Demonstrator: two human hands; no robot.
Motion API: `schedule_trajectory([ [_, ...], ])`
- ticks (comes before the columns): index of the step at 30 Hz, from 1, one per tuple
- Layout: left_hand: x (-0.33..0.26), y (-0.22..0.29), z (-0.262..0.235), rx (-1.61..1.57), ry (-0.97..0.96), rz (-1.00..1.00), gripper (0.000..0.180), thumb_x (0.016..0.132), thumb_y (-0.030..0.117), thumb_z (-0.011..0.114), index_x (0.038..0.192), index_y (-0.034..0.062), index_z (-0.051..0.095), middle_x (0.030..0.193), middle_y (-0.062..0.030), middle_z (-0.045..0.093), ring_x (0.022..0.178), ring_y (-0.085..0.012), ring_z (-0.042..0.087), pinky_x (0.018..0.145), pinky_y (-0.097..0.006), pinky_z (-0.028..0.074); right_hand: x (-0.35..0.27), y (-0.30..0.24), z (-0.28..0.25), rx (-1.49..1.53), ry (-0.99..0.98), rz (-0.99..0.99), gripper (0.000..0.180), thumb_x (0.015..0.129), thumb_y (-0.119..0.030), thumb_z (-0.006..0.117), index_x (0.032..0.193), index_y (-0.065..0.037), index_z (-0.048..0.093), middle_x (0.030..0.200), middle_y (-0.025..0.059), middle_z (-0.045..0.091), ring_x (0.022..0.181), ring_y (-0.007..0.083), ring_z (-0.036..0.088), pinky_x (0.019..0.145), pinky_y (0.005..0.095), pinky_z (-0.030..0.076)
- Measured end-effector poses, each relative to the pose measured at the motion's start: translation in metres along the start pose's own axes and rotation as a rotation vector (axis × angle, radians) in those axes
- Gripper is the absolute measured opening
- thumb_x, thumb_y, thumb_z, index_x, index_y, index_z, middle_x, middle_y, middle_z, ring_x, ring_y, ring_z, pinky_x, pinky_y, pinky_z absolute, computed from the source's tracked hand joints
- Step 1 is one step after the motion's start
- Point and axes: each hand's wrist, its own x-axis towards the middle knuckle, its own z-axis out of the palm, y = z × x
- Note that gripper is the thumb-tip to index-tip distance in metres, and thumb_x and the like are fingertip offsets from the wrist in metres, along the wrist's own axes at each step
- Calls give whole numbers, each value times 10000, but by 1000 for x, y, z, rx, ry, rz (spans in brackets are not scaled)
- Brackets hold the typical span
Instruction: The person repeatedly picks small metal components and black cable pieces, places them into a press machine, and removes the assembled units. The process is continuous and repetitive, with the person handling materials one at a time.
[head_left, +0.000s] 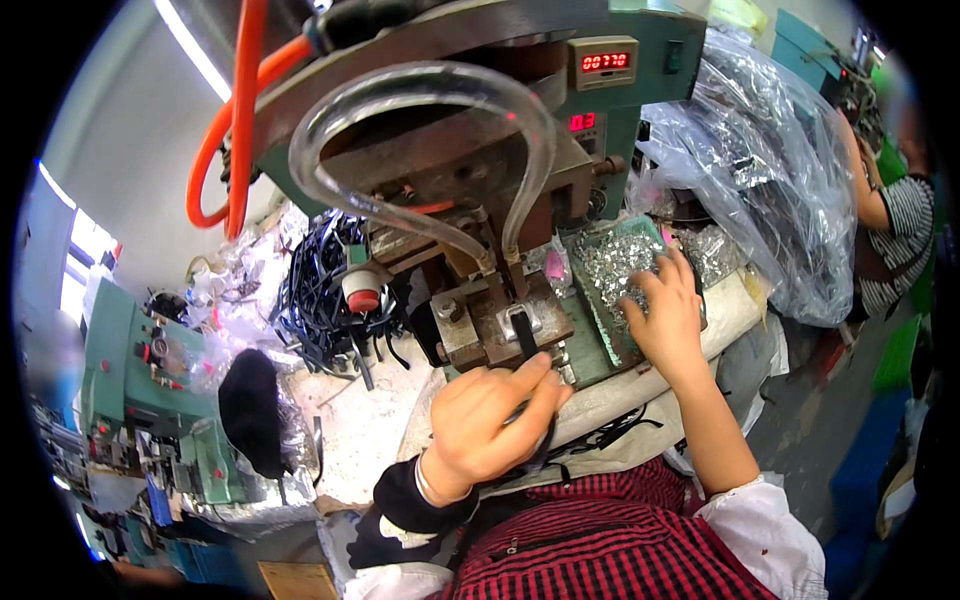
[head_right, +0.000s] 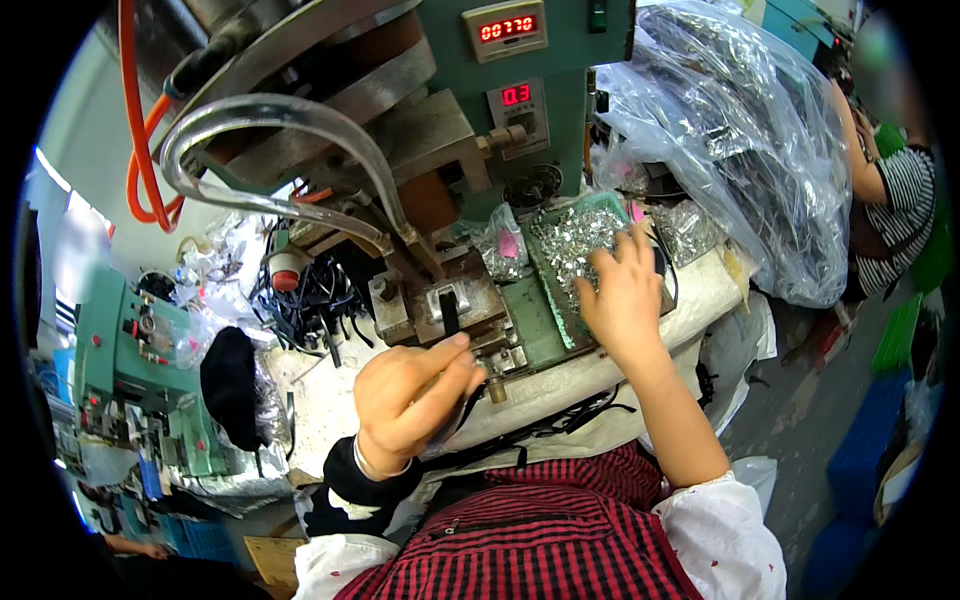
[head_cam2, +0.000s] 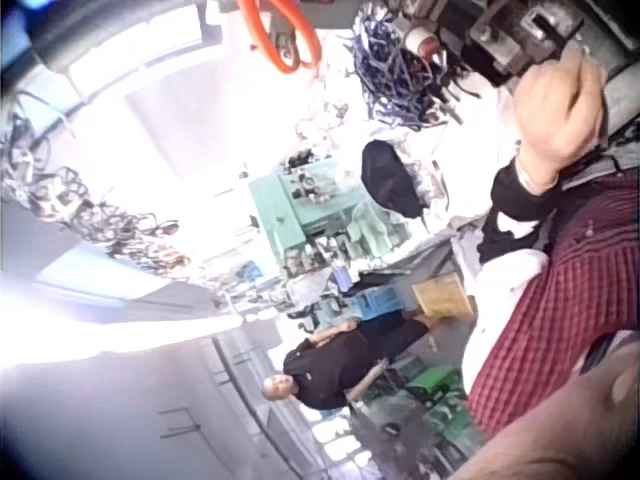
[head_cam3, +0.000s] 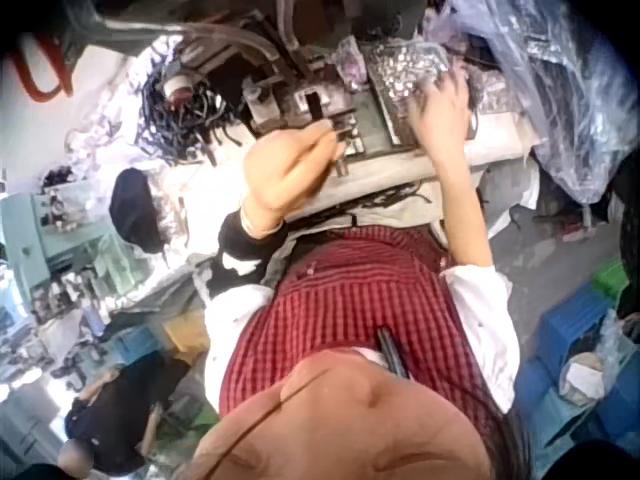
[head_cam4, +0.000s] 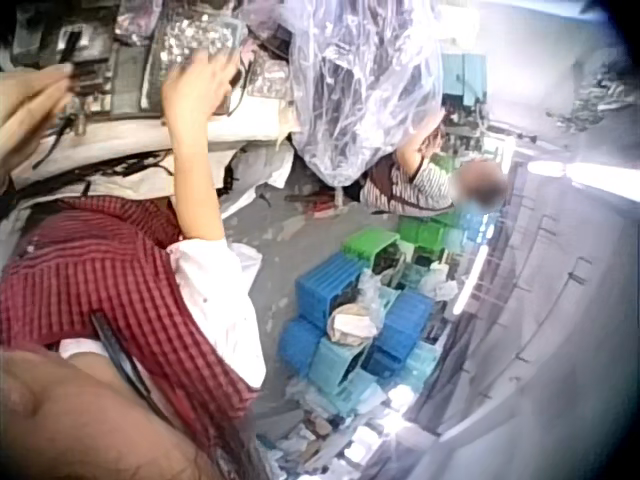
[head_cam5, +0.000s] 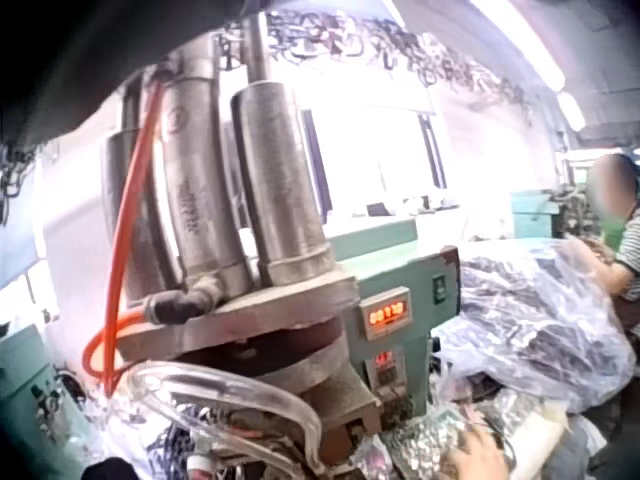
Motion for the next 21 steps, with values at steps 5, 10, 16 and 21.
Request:
schedule_trajectory([
  [5,-12,-21,17,7,79,156,236,742,112,838,890,60,661,911,-104,713,528,-113,553,438,-245,380,10,36,36,87,183,-164,168,775,-86,754,917,-32,681,1179,217,624,1280,408,501,990,480,452],
  [10,-20,-22,17,33,164,162,220,743,134,825,867,78,651,913,-98,703,542,-115,556,444,-240,377,12,56,46,391,179,64,117,875,-79,700,953,-6,655,941,107,678,875,233,617,850,343,473],
  [16,-23,-4,15,3,160,49,146,790,123,729,891,55,648,1031,-111,669,593,-165,574,514,-289,430,20,86,50,800,182,118,122,994,-94,586,1018,20,623,964,32,630,909,124,573,867,279,457],
  [21,-73,35,-10,11,47,-335,403,782,95,631,1179,30,658,1326,-175,621,772,-226,653,685,-341,514,0,78,57,832,142,191,196,1010,-124,599,1132,26,631,1070,44,638,989,105,579,911,249,441],
])
